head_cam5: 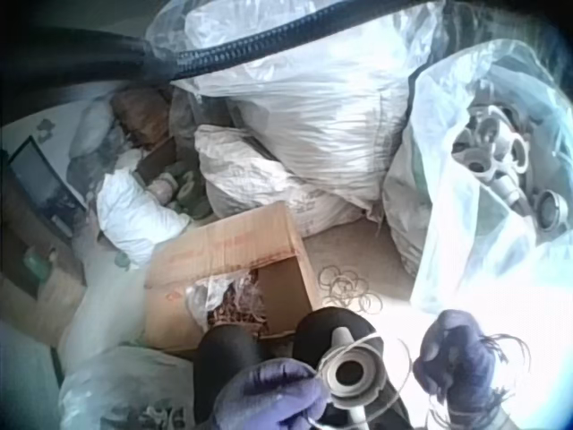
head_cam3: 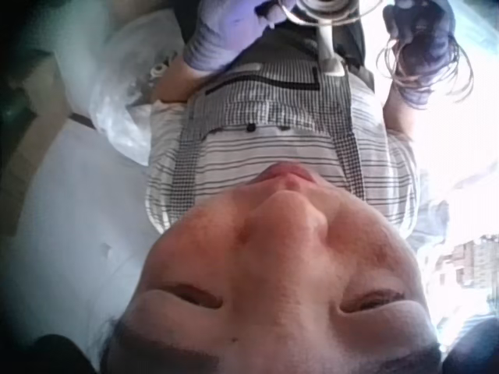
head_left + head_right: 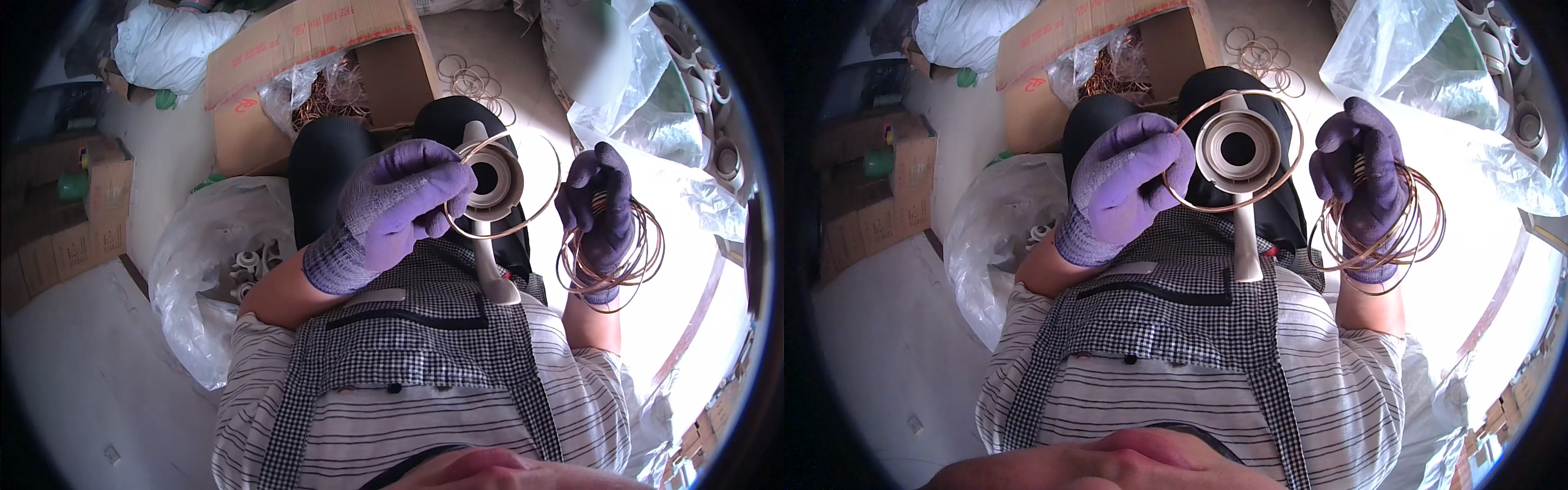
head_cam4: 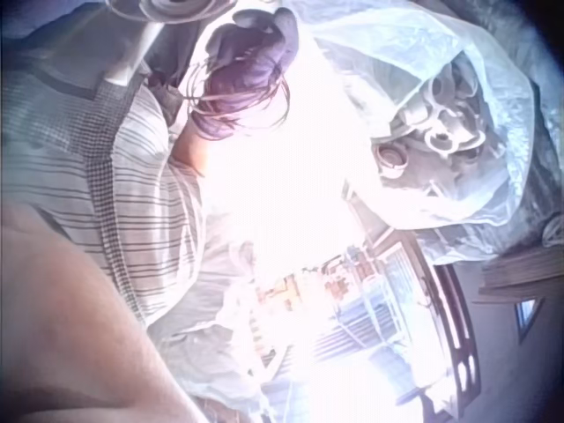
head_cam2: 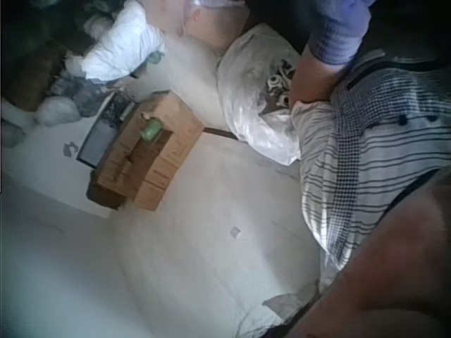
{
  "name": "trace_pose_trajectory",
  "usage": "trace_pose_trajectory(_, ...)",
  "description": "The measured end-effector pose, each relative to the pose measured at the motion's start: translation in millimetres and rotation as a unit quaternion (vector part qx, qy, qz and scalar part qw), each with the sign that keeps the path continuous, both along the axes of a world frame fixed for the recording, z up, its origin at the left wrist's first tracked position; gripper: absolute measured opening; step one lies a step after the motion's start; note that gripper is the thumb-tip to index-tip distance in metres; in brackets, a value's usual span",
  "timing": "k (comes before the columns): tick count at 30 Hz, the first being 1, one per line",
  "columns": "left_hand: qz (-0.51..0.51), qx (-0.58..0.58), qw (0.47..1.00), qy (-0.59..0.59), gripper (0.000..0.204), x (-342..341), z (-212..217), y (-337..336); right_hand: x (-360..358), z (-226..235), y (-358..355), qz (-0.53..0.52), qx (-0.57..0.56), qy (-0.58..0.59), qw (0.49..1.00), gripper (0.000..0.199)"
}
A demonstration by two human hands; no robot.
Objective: The person repeatedly picks up white ceramic ring-like parts from a plastic bag and places them onto a white ceramic base held in the lap. The person also handles a bundle of copper wire rings, occasionally placing them on the base before removing them. The task continues with repeated insertion and removal of the ceramic parts.
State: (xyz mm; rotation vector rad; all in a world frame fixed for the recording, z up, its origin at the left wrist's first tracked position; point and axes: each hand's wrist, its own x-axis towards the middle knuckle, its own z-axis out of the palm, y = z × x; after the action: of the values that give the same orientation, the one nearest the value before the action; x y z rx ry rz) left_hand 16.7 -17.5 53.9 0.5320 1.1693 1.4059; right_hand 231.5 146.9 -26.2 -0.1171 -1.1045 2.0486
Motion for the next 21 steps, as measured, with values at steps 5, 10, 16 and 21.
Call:
trace_pose_trajectory(5, 0.015, 0.025, 0.998, -0.058, 0.016, -1, -11, -4, -3, 2, -8, 0.005, 0.003, -0.046, 0.999, 0.044)
trace_pose_trajectory(10, 0.040, 0.075, 0.995, 0.047, 0.016, 4, -20, -5, -9, 7, -24, 0.019, -0.044, -0.031, 0.998, 0.037)
trace_pose_trajectory(16, 0.022, 0.028, 0.999, 0.027, 0.018, 1, -10, -6, -9, 6, -20, 0.059, -0.037, -0.002, 0.998, 0.037)
trace_pose_trajectory(21, 0.011, 0.078, 0.997, -0.010, 0.025, 5, -7, -11, -9, 0, -22, 0.071, -0.026, 0.009, 0.997, 0.039)
